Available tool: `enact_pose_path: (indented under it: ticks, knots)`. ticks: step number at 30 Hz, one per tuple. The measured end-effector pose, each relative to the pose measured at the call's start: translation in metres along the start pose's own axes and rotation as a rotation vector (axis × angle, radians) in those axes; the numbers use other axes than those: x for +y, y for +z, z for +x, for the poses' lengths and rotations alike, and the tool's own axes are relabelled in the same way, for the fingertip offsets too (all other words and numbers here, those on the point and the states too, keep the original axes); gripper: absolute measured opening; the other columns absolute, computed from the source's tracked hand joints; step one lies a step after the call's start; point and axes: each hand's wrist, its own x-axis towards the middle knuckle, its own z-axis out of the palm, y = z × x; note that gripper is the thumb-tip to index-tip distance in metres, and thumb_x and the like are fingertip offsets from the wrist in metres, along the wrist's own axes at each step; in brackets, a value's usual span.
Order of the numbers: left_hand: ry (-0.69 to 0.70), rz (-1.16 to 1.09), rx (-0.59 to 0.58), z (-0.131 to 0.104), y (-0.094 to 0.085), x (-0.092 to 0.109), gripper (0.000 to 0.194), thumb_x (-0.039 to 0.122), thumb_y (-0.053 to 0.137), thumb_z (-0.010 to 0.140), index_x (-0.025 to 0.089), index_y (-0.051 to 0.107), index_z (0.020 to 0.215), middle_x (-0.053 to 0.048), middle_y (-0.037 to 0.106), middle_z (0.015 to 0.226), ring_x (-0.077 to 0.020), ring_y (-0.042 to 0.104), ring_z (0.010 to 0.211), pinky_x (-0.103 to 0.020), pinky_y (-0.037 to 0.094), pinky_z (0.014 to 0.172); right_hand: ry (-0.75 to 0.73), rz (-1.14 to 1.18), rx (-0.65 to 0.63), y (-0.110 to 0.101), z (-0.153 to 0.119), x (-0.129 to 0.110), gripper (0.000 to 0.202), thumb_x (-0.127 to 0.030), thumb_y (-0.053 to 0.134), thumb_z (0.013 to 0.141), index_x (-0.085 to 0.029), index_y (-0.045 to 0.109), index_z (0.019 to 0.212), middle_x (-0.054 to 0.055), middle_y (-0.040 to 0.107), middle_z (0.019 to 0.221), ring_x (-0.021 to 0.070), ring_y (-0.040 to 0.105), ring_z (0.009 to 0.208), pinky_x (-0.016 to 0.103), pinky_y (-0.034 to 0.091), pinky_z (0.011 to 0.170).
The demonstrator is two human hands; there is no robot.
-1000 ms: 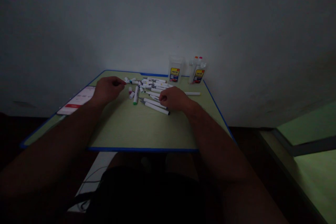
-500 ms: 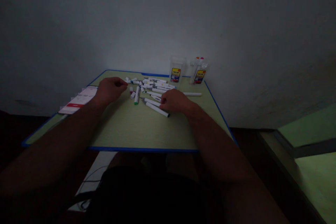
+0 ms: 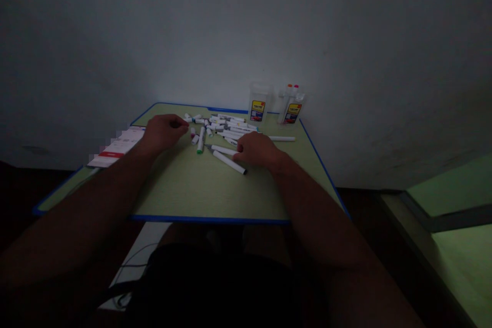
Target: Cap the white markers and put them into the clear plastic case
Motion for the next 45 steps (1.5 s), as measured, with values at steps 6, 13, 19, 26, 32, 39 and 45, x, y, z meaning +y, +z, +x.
enact_pose_path:
  ticks: [6, 13, 19, 26, 32, 39, 45]
  knots:
    - [-0.012, 0.003, -0.023, -0.001, -0.001, 0.003, 0.021, 0.029, 0.066, 0.082, 0.021, 0.081, 0.095, -0.009, 0.081, 0.101, -0.0253, 0.073, 0.092, -0.035, 0.052, 0.086, -0.026, 0.023, 0.01, 0.001, 0.0, -0.001, 0.018, -0.036, 0.072, 0.083, -0.023, 0.08, 0.091, 0.004, 0.078, 0.09, 0.0175, 0.065, 0.078, 0.028, 0.038, 0.064]
    - [0.008, -0.032, -0.068, -0.002, 0.0, 0.001, 0.02, 0.027, 0.066, 0.081, 0.02, 0.081, 0.092, -0.01, 0.081, 0.097, -0.0248, 0.073, 0.089, -0.036, 0.053, 0.086, -0.023, 0.051, 0.058, -0.003, -0.003, -0.001, 0.016, -0.031, 0.068, 0.082, -0.021, 0.078, 0.087, 0.003, 0.076, 0.085, 0.0167, 0.062, 0.074, 0.028, 0.036, 0.064]
    - [0.041, -0.027, -0.127, -0.004, -0.001, 0.003, 0.02, 0.026, 0.065, 0.082, 0.021, 0.082, 0.092, -0.011, 0.081, 0.099, -0.0253, 0.073, 0.089, -0.037, 0.053, 0.086, -0.002, 0.071, 0.127, -0.006, -0.003, 0.001, 0.015, -0.029, 0.068, 0.082, -0.019, 0.077, 0.087, 0.004, 0.076, 0.086, 0.0169, 0.063, 0.076, 0.028, 0.038, 0.067]
    - [0.058, -0.018, -0.189, -0.006, 0.0, 0.002, 0.032, 0.028, 0.07, 0.079, 0.021, 0.083, 0.107, -0.011, 0.081, 0.096, -0.0258, 0.073, 0.085, -0.038, 0.054, 0.083, 0.076, 0.063, 0.217, -0.008, -0.001, 0.003, 0.017, -0.031, 0.067, 0.084, -0.018, 0.076, 0.089, 0.006, 0.076, 0.088, 0.0183, 0.063, 0.078, 0.029, 0.039, 0.068]
    - [0.099, 0.017, -0.25, -0.007, -0.001, 0.004, 0.04, 0.03, 0.071, 0.08, 0.022, 0.081, 0.117, -0.011, 0.08, 0.095, -0.0248, 0.072, 0.082, -0.037, 0.054, 0.085, 0.094, 0.083, 0.223, -0.008, -0.001, 0.002, 0.017, -0.032, 0.067, 0.085, -0.018, 0.075, 0.089, 0.007, 0.076, 0.088, 0.018, 0.063, 0.077, 0.028, 0.04, 0.068]
    - [0.146, 0.068, -0.303, -0.006, 0.001, 0.002, 0.045, 0.03, 0.07, 0.079, 0.021, 0.08, 0.122, -0.009, 0.079, 0.096, -0.0228, 0.071, 0.082, -0.035, 0.053, 0.084, 0.102, 0.087, 0.224, -0.008, -0.001, 0.001, 0.017, -0.032, 0.068, 0.085, -0.017, 0.075, 0.088, 0.007, 0.076, 0.088, 0.0181, 0.063, 0.078, 0.028, 0.04, 0.069]
    - [0.174, 0.073, -0.298, -0.005, 0.004, -0.002, 0.041, 0.028, 0.071, 0.074, 0.022, 0.081, 0.113, -0.008, 0.079, 0.095, -0.0237, 0.071, 0.083, -0.036, 0.053, 0.084, 0.116, 0.1, 0.221, -0.009, -0.001, 0.0, 0.016, -0.031, 0.068, 0.086, -0.017, 0.075, 0.088, 0.007, 0.076, 0.087, 0.0173, 0.063, 0.077, 0.028, 0.039, 0.068]
